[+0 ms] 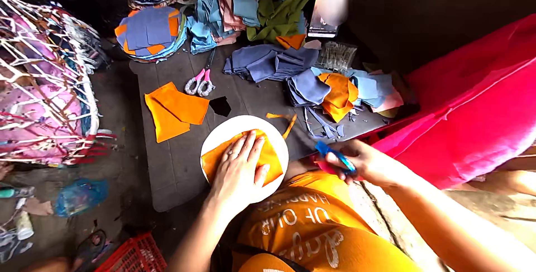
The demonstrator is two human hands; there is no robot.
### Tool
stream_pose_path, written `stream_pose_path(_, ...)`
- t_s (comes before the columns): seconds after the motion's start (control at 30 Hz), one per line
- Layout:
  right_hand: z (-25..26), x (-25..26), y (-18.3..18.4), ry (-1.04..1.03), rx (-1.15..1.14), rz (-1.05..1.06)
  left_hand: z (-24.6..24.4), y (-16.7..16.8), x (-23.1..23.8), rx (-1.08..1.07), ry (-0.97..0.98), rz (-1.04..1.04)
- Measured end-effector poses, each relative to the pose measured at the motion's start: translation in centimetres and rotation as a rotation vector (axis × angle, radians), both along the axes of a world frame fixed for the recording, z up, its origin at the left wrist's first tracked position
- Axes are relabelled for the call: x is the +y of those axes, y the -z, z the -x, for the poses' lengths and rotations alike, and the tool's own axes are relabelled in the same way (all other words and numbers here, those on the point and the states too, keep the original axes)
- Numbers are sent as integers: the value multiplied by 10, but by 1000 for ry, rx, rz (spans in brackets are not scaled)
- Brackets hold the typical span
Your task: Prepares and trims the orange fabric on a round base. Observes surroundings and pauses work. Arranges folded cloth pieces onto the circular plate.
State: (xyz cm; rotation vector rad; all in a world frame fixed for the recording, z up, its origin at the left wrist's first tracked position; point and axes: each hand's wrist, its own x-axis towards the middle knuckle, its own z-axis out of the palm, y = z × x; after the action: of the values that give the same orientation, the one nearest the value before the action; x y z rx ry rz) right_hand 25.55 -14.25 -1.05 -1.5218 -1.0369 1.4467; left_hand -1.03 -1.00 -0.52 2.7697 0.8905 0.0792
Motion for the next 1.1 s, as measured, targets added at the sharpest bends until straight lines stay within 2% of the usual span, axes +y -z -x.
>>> stream_pose_path(0.1, -3, -2, -5, 120, -37, -81, -2, 1, 6, -44, 3, -46)
stream_pose_path(0.27, 3, -10, -3, 16, -4, -39, -2, 7, 32, 62, 183, 30)
stream_pose_path(0.33, 5, -12, -1, 4, 0, -45, -3, 10, 42, 80, 200, 23)
stream_pose_path(0.4, 6, -14, 2, 4, 12, -67, -6, 10, 49, 79, 140, 2)
stream_pose_path(0.5, 10, -12, 5, 48, 57, -79, -19, 7, 49, 113, -114, 2)
stream_pose_path(0.6, 12, -10, 11, 158, 250, -192, -31, -2, 46, 62, -323, 83)
stream_pose_path(0.7, 5, -10, 20, 167, 455, -359, -17, -21, 64, -200, -349, 184)
stream_pose_path(0.83, -17, -16, 21, -20, 545, -416, 12, -35, 91, -314, -249, 191)
stream_pose_path(0.9, -27, -23, 16, 5, 360, -354, 15, -26, 100, -308, -177, 161)
stream_pose_path(1.0, -30, -32, -7, 139, -277, -216, 7, -13, 116, -254, -85, 155)
stream_pose_path(1.03, -31, -35, -12, 151, -416, -204, 3, -10, 122, -214, -46, 148)
stream_pose_path(1.1, -37, -43, -16, 168, -554, -222, -4, -4, 131, -158, 39, 106)
